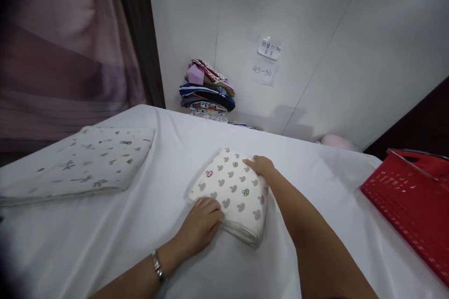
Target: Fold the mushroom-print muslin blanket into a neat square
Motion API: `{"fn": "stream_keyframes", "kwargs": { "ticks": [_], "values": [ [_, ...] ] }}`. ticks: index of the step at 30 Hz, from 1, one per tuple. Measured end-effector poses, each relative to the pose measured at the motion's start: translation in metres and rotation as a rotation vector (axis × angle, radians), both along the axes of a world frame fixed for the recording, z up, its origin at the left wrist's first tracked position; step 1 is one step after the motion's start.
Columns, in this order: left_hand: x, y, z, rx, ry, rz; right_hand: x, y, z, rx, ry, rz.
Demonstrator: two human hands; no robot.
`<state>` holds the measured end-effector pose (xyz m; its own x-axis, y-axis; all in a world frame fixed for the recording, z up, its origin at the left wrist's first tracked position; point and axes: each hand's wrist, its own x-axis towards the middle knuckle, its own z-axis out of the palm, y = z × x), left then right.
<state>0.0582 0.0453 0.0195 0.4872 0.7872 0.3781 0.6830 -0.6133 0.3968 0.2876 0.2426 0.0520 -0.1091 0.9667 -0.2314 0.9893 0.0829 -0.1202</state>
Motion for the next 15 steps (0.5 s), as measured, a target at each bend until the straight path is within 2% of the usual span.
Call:
{"fn": "stream_keyframes", "kwargs": {
  "ticks": [4,7,11,13,15],
  "values": [
    [-0.008,0.007,0.004,0.026,-0.026,0.011,0.047,-0.045,-0.007,-0.004,-0.038,-0.166],
    [-0.012,0.011,0.005,0.013,-0.054,0.007,0.078,-0.084,-0.012,-0.021,-0.026,-0.205],
    [-0.013,0.011,0.005,0.018,-0.077,-0.002,0.088,-0.117,-0.004,0.002,-0.075,-0.242],
    [-0.013,0.010,0.004,0.023,-0.074,0.001,0.080,-0.122,0.004,0.125,-0.067,-0.159],
    [-0.013,0.008,0.004,0.026,-0.064,0.006,0.062,-0.121,0.011,0.266,0.013,0.025]
  ]
}}
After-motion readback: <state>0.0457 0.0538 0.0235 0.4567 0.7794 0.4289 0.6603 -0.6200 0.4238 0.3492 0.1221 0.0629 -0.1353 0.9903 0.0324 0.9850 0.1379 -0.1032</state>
